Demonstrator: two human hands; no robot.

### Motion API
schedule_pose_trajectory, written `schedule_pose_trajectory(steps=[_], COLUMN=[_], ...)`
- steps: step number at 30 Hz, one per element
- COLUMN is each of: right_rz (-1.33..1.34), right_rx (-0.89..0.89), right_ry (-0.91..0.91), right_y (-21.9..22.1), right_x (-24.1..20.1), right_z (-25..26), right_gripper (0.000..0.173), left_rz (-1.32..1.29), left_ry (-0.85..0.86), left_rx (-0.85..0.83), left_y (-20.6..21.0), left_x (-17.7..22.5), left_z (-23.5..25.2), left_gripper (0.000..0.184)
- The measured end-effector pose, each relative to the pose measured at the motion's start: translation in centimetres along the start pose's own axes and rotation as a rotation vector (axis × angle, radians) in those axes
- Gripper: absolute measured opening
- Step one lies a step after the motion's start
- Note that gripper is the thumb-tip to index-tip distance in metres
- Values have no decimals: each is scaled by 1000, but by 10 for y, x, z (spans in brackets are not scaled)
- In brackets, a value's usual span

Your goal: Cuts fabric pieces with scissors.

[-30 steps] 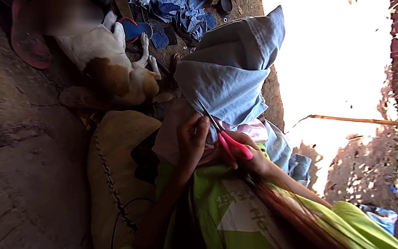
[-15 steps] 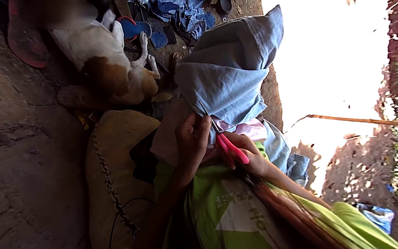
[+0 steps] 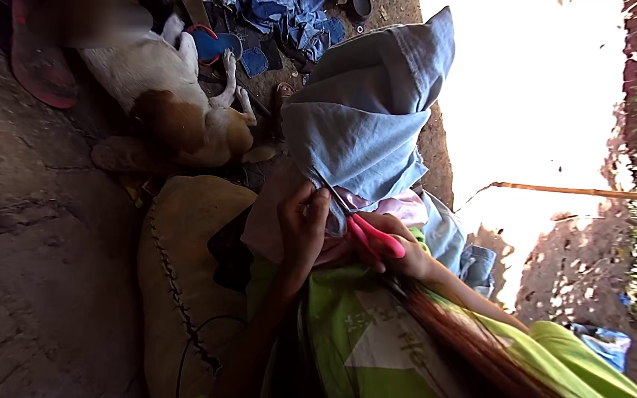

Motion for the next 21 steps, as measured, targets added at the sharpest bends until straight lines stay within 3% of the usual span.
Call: schedule_pose_trajectory(steps=[5, 21], right_rz=[17, 25], right_rx=[8, 12], right_ry=[81, 19], right_y=[2, 1], right_x=[1, 3], right_z=[2, 10], right_gripper=[33, 38], left_rz=[25, -47], left_ry=[-28, -120], left_rx=[7, 1], left_y=[2, -1], left_x=[1, 2], left_z=[-1, 2], left_gripper=[30, 29])
Point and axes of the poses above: each hand's wrist, its own z-axis towards the middle knuckle, its own y-axis out of the palm, x = y × z, the point moved 3 cm from there along z, towards the middle knuckle, and after that the axes turned 9 degrees about -y, right-handed, at the moved point
